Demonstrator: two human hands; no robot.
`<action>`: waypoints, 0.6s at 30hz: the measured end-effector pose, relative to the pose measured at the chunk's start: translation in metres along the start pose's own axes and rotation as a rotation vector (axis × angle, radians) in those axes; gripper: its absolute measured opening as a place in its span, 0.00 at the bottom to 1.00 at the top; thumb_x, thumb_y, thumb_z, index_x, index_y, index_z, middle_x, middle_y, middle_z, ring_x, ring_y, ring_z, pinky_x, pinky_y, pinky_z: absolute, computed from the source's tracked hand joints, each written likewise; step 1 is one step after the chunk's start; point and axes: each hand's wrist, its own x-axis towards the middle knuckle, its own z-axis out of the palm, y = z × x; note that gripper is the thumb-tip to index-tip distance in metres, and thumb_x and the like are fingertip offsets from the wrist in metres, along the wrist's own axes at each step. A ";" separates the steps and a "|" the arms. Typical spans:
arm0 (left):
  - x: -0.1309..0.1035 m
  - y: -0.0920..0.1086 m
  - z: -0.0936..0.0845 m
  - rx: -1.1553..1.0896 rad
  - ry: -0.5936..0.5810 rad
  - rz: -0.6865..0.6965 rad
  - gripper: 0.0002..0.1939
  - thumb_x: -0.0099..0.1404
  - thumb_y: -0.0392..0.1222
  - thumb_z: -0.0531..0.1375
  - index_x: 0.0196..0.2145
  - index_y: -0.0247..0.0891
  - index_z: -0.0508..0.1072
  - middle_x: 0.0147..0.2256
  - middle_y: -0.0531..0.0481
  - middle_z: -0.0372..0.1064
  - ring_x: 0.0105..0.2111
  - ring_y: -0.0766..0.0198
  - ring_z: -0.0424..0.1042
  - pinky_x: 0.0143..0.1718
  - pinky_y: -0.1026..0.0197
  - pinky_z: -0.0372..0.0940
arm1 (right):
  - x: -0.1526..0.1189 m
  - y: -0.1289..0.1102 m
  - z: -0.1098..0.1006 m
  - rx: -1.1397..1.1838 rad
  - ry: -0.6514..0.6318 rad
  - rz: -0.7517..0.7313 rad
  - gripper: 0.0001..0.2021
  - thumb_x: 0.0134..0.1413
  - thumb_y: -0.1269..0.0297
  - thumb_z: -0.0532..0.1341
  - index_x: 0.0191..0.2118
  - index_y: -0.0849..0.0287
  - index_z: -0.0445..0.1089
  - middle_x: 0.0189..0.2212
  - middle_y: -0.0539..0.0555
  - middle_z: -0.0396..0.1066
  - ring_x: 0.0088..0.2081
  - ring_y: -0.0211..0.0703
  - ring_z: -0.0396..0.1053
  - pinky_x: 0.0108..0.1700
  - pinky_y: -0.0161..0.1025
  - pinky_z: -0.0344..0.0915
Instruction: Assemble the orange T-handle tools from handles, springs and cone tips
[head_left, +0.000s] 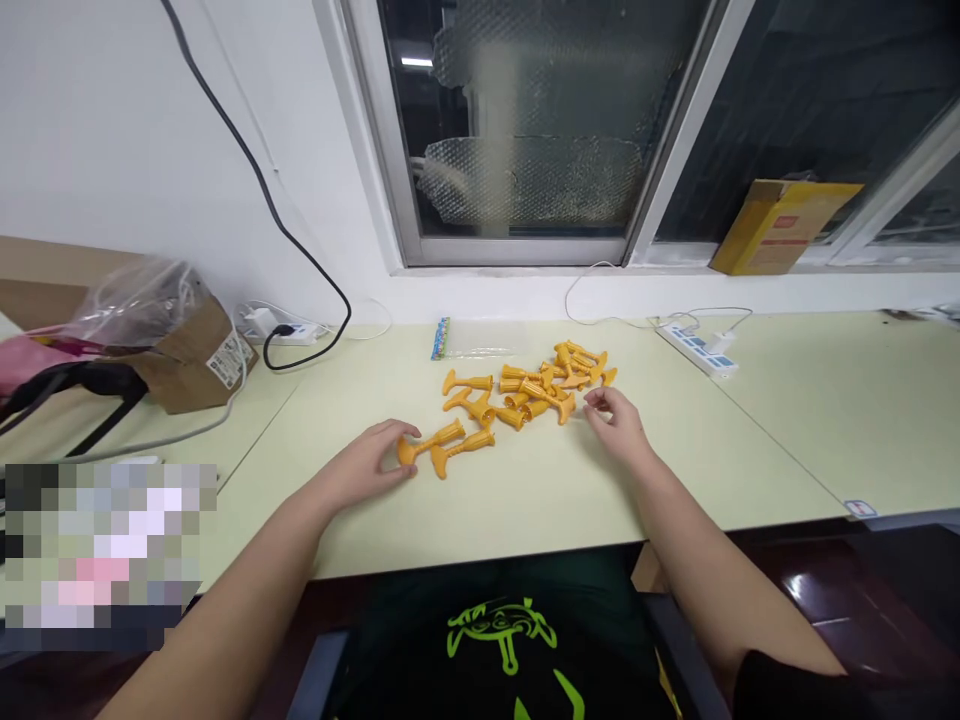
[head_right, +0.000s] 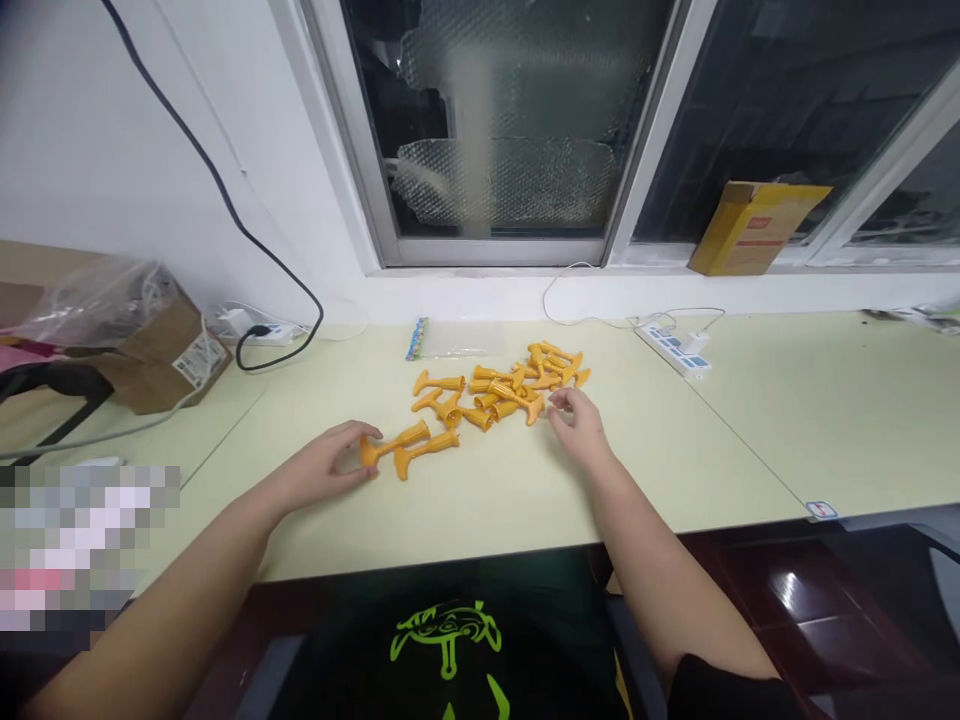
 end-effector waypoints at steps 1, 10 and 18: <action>-0.003 0.002 0.001 0.007 0.000 0.009 0.20 0.62 0.52 0.63 0.50 0.45 0.76 0.53 0.44 0.74 0.54 0.46 0.72 0.59 0.47 0.64 | -0.008 0.000 0.001 0.007 -0.025 0.020 0.09 0.56 0.59 0.59 0.41 0.56 0.70 0.41 0.57 0.73 0.42 0.49 0.72 0.47 0.49 0.70; -0.025 0.001 0.022 0.196 0.021 0.044 0.23 0.67 0.54 0.60 0.58 0.47 0.74 0.55 0.43 0.74 0.55 0.45 0.71 0.58 0.46 0.64 | -0.050 -0.003 -0.004 0.066 -0.185 0.078 0.09 0.58 0.60 0.60 0.42 0.57 0.70 0.36 0.54 0.72 0.34 0.44 0.69 0.40 0.44 0.67; -0.019 -0.013 0.030 0.343 0.087 0.134 0.18 0.74 0.45 0.50 0.52 0.47 0.77 0.48 0.44 0.76 0.49 0.52 0.74 0.51 0.48 0.69 | -0.055 -0.007 -0.002 0.116 -0.348 0.095 0.11 0.58 0.59 0.62 0.44 0.57 0.72 0.37 0.55 0.74 0.36 0.45 0.70 0.40 0.43 0.67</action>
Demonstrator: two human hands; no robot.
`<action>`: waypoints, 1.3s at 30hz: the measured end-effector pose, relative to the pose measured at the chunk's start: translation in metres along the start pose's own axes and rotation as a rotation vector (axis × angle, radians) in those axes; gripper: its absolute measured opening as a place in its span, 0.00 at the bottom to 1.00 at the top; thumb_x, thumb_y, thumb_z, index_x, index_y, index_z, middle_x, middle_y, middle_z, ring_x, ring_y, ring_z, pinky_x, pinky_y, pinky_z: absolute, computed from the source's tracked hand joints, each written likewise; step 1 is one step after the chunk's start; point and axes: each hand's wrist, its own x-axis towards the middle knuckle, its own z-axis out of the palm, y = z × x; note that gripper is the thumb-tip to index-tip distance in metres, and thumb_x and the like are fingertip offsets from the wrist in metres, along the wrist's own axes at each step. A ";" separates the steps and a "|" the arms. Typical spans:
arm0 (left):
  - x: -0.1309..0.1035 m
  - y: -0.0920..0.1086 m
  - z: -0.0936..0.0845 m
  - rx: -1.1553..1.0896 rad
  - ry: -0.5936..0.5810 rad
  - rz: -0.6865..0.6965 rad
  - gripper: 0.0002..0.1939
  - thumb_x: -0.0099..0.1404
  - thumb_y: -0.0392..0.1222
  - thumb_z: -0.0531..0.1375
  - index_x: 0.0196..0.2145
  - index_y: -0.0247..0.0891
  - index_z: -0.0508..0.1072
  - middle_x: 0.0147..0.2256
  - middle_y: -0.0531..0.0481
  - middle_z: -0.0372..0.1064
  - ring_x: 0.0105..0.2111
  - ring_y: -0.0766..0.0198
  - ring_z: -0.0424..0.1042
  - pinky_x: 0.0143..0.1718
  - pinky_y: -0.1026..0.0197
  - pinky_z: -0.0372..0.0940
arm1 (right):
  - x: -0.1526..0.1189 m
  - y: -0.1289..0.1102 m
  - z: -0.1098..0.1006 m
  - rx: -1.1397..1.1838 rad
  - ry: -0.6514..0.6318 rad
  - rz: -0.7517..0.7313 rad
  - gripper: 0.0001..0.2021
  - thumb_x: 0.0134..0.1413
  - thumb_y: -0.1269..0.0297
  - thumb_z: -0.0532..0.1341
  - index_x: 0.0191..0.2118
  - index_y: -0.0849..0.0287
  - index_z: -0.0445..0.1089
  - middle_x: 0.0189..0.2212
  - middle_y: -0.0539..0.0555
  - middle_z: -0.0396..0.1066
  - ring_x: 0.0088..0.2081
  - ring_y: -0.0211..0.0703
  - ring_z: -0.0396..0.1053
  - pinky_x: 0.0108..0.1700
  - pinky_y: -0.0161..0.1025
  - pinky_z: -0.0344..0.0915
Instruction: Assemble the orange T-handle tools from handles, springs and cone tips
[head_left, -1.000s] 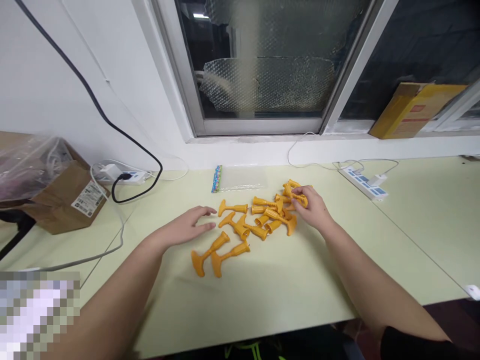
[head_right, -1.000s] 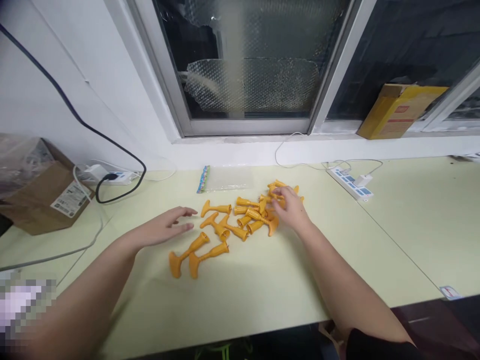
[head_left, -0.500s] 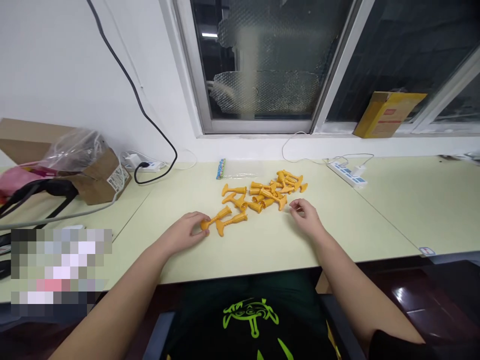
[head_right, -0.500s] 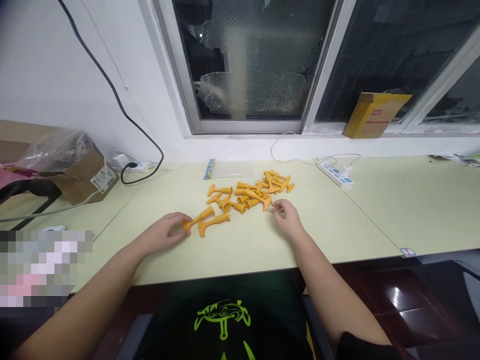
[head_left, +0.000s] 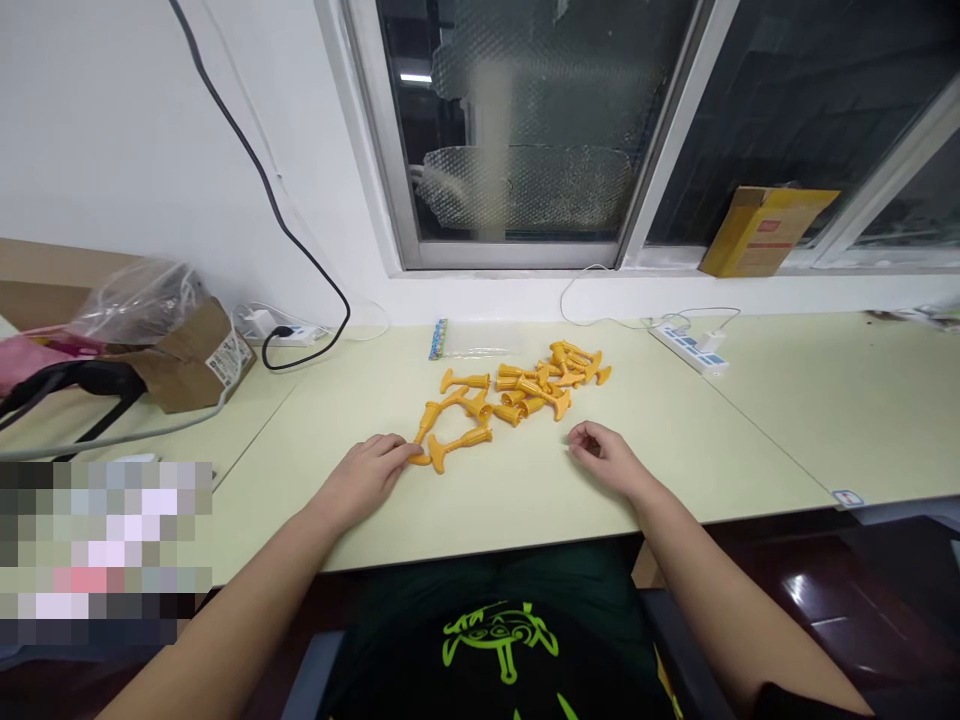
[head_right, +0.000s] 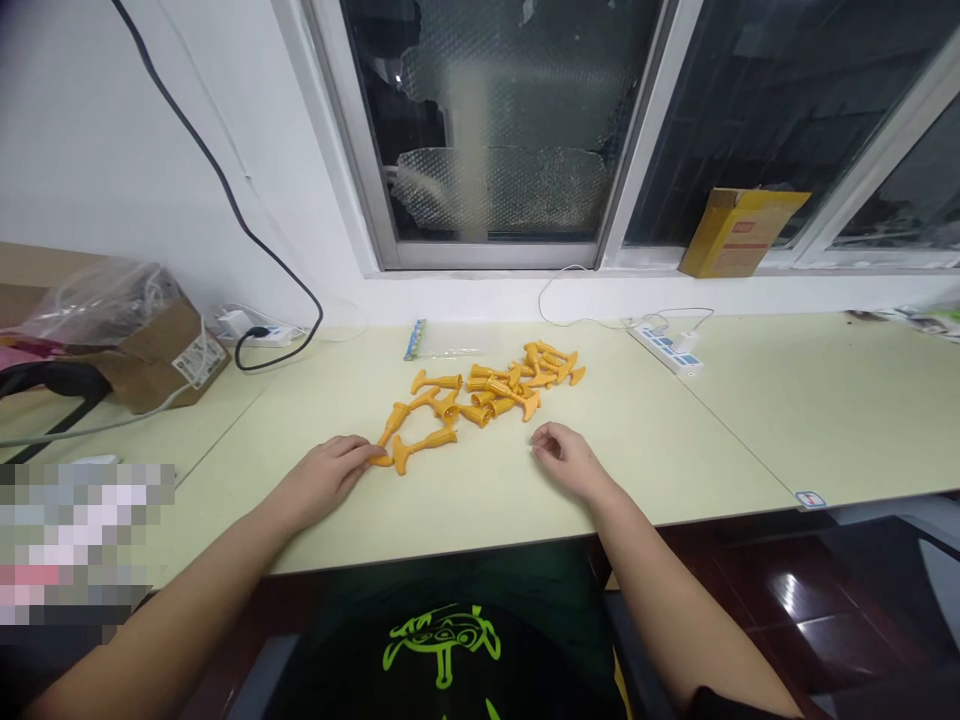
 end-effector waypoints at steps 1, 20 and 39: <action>0.002 -0.002 -0.001 -0.020 0.014 0.003 0.17 0.74 0.44 0.51 0.52 0.46 0.77 0.48 0.44 0.75 0.49 0.52 0.74 0.52 0.49 0.69 | 0.001 -0.001 -0.001 0.005 -0.022 -0.002 0.11 0.58 0.59 0.62 0.43 0.57 0.73 0.37 0.55 0.74 0.36 0.44 0.70 0.40 0.42 0.67; 0.123 0.049 -0.028 -1.410 0.415 -0.157 0.18 0.61 0.51 0.71 0.42 0.39 0.74 0.38 0.48 0.76 0.39 0.60 0.79 0.51 0.50 0.74 | 0.099 -0.090 0.009 0.748 -0.160 0.188 0.26 0.62 0.46 0.63 0.62 0.47 0.60 0.48 0.56 0.76 0.38 0.47 0.79 0.35 0.43 0.76; 0.114 0.043 0.032 -0.979 0.314 0.011 0.21 0.74 0.53 0.55 0.61 0.45 0.66 0.40 0.48 0.76 0.33 0.64 0.74 0.42 0.54 0.72 | 0.105 -0.068 0.060 0.801 0.042 0.218 0.26 0.48 0.44 0.73 0.43 0.52 0.62 0.25 0.46 0.76 0.24 0.40 0.74 0.28 0.39 0.75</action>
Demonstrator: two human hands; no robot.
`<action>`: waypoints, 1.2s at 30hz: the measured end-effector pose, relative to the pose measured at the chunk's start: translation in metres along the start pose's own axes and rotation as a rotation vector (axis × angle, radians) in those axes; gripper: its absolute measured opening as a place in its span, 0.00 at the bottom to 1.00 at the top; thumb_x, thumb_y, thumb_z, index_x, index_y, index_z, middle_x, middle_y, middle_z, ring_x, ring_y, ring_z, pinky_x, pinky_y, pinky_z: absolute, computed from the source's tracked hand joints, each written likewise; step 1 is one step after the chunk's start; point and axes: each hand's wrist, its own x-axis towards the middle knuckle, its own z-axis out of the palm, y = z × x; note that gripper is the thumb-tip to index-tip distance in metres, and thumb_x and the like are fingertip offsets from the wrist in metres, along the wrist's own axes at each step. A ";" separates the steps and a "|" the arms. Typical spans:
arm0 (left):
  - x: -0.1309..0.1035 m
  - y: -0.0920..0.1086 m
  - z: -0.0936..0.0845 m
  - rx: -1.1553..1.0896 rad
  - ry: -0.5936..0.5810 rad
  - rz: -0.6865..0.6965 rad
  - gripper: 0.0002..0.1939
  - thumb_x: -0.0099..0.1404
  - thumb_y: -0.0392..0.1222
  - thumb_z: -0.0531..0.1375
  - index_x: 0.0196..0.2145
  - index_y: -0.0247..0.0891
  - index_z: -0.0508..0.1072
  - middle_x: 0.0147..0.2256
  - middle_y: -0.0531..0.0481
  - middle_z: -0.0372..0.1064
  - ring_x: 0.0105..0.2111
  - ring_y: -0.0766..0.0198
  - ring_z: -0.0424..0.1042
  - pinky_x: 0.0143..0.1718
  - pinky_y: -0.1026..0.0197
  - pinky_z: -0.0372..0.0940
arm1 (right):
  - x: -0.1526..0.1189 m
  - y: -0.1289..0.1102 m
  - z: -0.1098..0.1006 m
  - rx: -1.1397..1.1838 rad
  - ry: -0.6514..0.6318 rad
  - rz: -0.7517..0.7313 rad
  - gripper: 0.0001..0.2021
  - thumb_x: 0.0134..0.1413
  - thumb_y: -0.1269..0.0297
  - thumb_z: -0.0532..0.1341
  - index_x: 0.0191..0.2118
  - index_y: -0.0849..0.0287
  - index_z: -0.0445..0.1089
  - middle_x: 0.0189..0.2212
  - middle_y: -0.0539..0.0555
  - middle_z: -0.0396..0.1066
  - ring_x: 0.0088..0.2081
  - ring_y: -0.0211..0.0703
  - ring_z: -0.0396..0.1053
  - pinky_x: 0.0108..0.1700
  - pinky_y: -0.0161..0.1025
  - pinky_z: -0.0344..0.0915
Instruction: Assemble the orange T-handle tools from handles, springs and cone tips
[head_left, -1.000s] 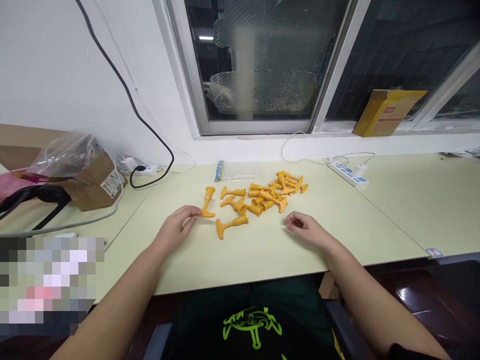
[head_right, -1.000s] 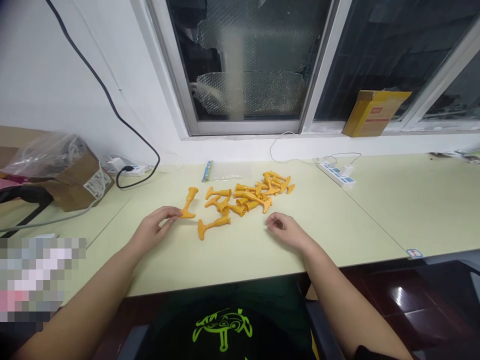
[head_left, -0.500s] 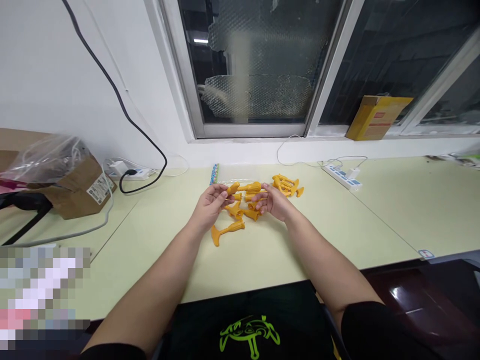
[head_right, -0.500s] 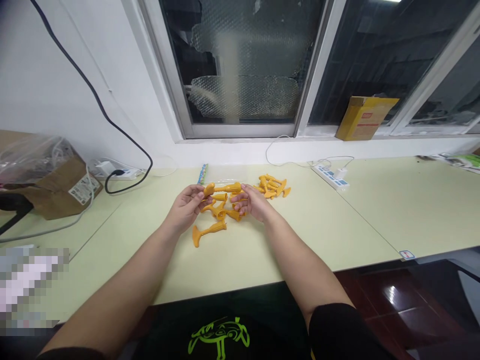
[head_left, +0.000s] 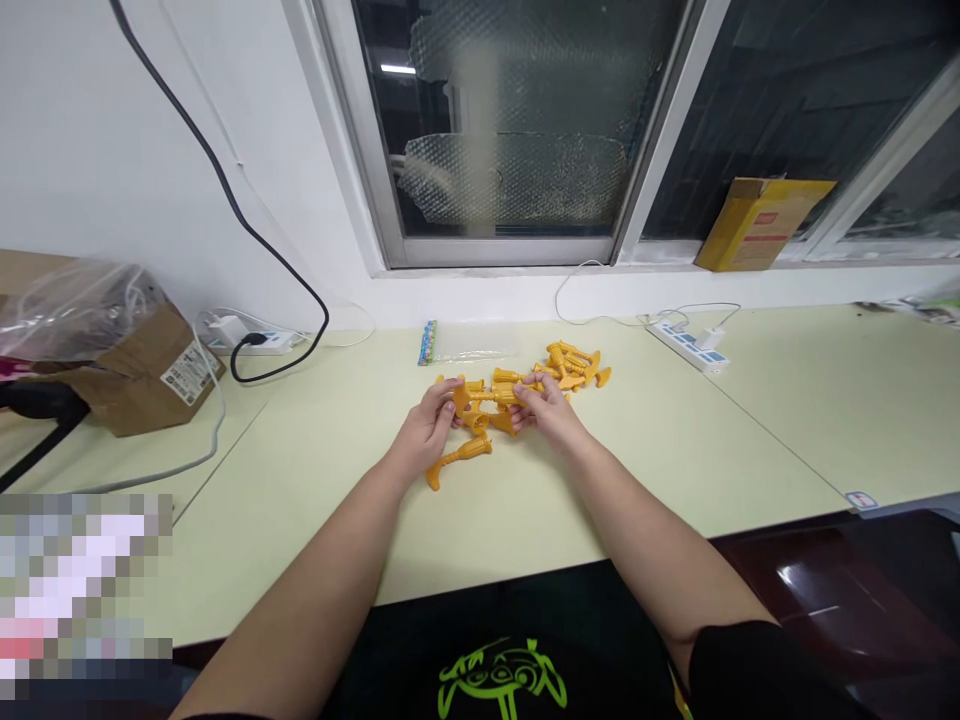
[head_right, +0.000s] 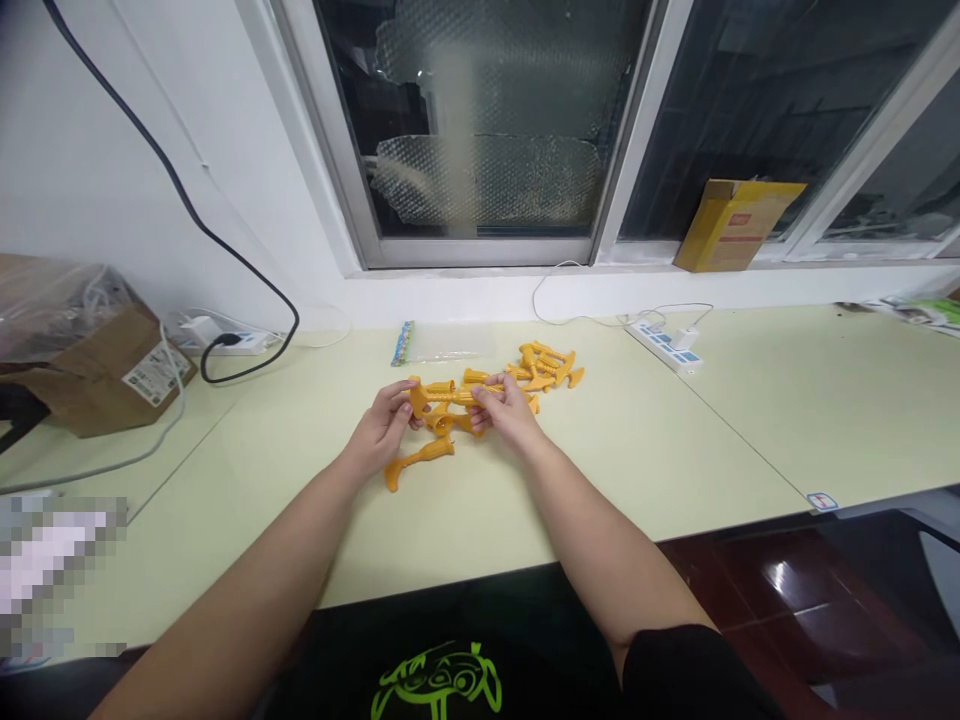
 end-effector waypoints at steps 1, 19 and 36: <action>-0.001 0.001 0.000 0.036 -0.012 -0.015 0.22 0.74 0.52 0.55 0.61 0.44 0.68 0.40 0.48 0.76 0.33 0.64 0.74 0.43 0.54 0.72 | 0.000 0.000 -0.001 -0.020 -0.008 0.000 0.27 0.48 0.44 0.73 0.45 0.52 0.63 0.25 0.46 0.76 0.24 0.41 0.74 0.28 0.40 0.75; 0.002 0.012 -0.009 0.050 -0.092 -0.087 0.28 0.62 0.44 0.68 0.59 0.43 0.76 0.37 0.49 0.74 0.36 0.60 0.76 0.45 0.52 0.73 | -0.005 -0.009 -0.006 -0.131 -0.122 -0.162 0.23 0.48 0.44 0.73 0.42 0.53 0.70 0.29 0.49 0.75 0.30 0.41 0.74 0.36 0.42 0.76; 0.007 0.016 -0.017 -0.316 0.083 -0.151 0.23 0.65 0.62 0.64 0.42 0.39 0.75 0.49 0.41 0.75 0.44 0.56 0.77 0.47 0.53 0.72 | -0.012 0.006 0.003 -0.301 -0.164 -0.322 0.17 0.57 0.48 0.67 0.46 0.51 0.68 0.31 0.49 0.67 0.31 0.43 0.69 0.34 0.41 0.68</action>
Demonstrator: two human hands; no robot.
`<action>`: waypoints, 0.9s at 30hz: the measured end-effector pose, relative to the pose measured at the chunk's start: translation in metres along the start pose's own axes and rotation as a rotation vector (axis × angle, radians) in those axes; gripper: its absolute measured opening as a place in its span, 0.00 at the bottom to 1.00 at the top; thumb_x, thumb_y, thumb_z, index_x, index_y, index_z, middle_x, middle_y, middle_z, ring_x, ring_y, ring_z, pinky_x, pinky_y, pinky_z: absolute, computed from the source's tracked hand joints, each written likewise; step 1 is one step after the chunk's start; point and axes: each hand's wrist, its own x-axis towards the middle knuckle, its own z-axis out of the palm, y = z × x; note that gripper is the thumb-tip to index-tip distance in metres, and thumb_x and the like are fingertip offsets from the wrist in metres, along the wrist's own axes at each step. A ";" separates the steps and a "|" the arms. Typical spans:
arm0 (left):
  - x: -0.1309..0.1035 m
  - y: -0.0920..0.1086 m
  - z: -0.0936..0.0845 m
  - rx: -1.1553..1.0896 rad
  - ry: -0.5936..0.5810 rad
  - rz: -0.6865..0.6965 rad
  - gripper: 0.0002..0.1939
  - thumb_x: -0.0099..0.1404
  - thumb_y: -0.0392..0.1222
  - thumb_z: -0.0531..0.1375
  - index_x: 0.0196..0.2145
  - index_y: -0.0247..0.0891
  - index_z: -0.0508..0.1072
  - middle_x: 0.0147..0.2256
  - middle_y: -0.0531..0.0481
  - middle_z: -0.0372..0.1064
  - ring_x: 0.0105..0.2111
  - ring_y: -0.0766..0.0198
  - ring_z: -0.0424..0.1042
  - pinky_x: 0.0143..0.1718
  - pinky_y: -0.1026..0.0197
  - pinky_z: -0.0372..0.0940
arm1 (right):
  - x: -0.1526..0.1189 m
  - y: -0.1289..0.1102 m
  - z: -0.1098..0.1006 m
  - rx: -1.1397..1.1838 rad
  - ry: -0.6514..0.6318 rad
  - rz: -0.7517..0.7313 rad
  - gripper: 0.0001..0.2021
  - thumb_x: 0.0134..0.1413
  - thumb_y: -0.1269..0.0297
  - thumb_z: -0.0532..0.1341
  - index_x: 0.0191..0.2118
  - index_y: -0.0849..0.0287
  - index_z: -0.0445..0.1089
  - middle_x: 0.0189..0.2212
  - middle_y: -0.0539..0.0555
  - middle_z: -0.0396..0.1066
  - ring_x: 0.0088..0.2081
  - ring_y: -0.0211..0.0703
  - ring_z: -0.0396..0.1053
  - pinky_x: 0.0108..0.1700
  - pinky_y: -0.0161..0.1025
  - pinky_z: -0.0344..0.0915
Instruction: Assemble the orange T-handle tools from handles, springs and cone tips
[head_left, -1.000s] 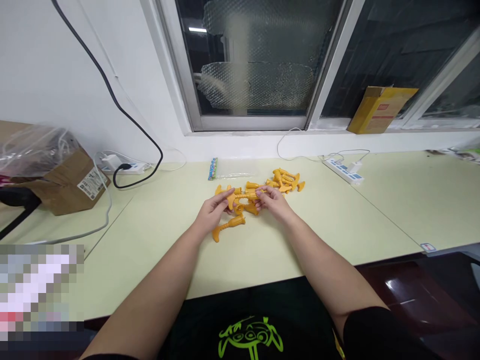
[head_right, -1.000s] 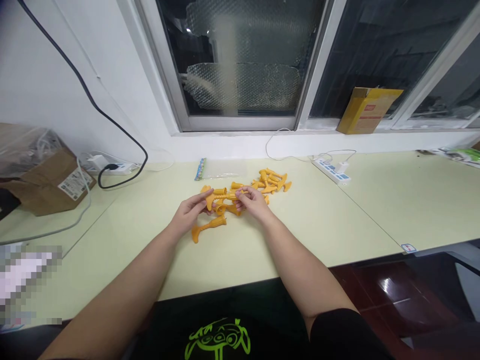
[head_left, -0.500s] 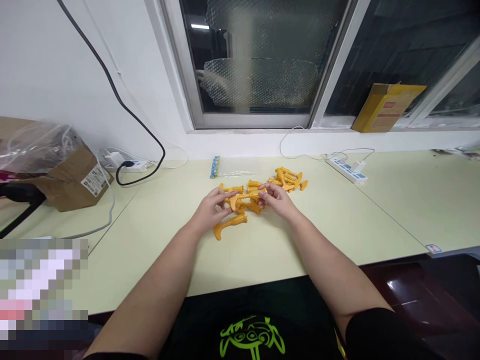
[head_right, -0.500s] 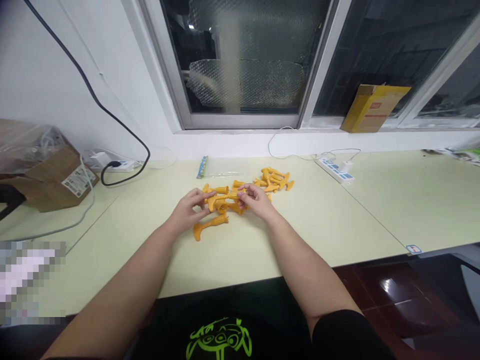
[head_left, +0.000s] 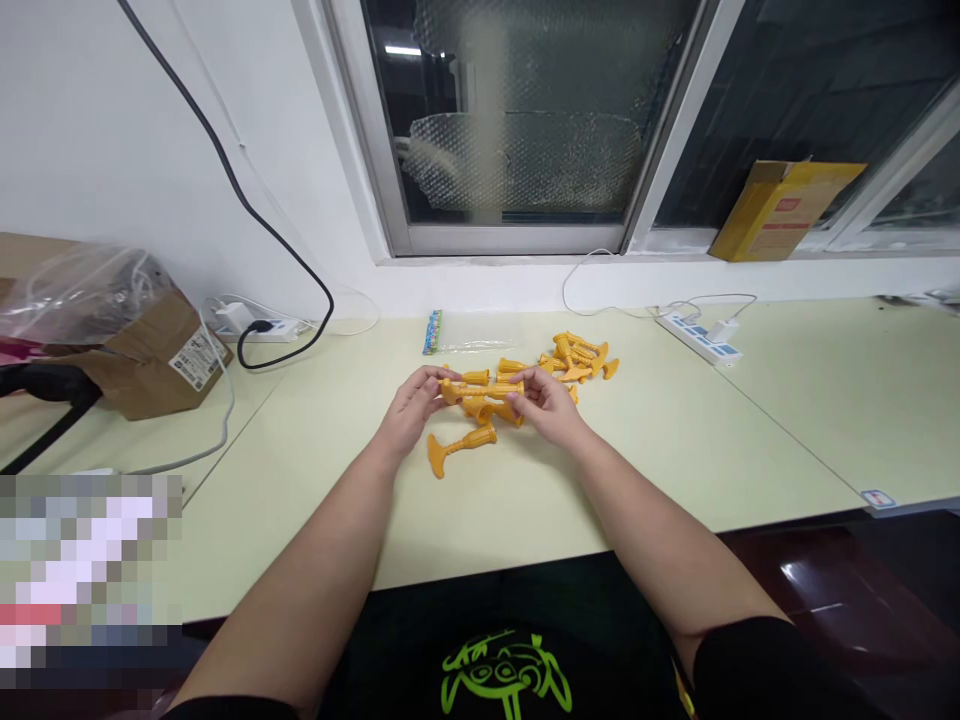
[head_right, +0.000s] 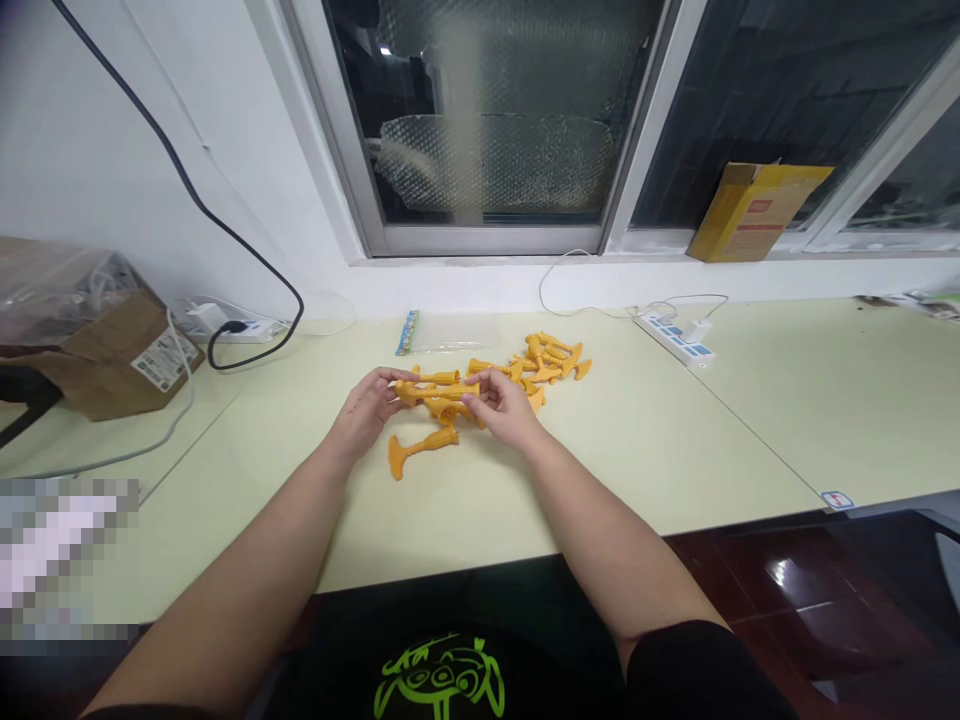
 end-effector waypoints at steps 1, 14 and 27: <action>-0.001 0.001 0.001 -0.006 0.007 0.007 0.22 0.64 0.60 0.66 0.43 0.39 0.73 0.50 0.42 0.74 0.44 0.57 0.77 0.46 0.53 0.73 | 0.001 0.001 -0.002 0.016 0.015 0.017 0.17 0.57 0.48 0.67 0.46 0.51 0.68 0.31 0.49 0.66 0.30 0.43 0.69 0.34 0.41 0.68; 0.016 -0.003 -0.022 -0.203 0.429 -0.272 0.16 0.59 0.38 0.64 0.44 0.41 0.67 0.31 0.54 0.71 0.30 0.67 0.77 0.38 0.61 0.74 | 0.007 -0.008 -0.026 -0.450 0.250 -0.326 0.13 0.49 0.65 0.65 0.26 0.53 0.57 0.37 0.55 0.67 0.48 0.53 0.68 0.54 0.52 0.64; 0.012 -0.022 -0.133 0.509 0.969 -0.192 0.22 0.50 0.35 0.71 0.41 0.38 0.70 0.36 0.55 0.65 0.31 0.68 0.68 0.37 0.62 0.66 | 0.000 0.044 -0.184 -0.720 0.996 0.201 0.23 0.49 0.64 0.64 0.53 0.55 0.62 0.44 0.56 0.73 0.40 0.46 0.72 0.45 0.44 0.67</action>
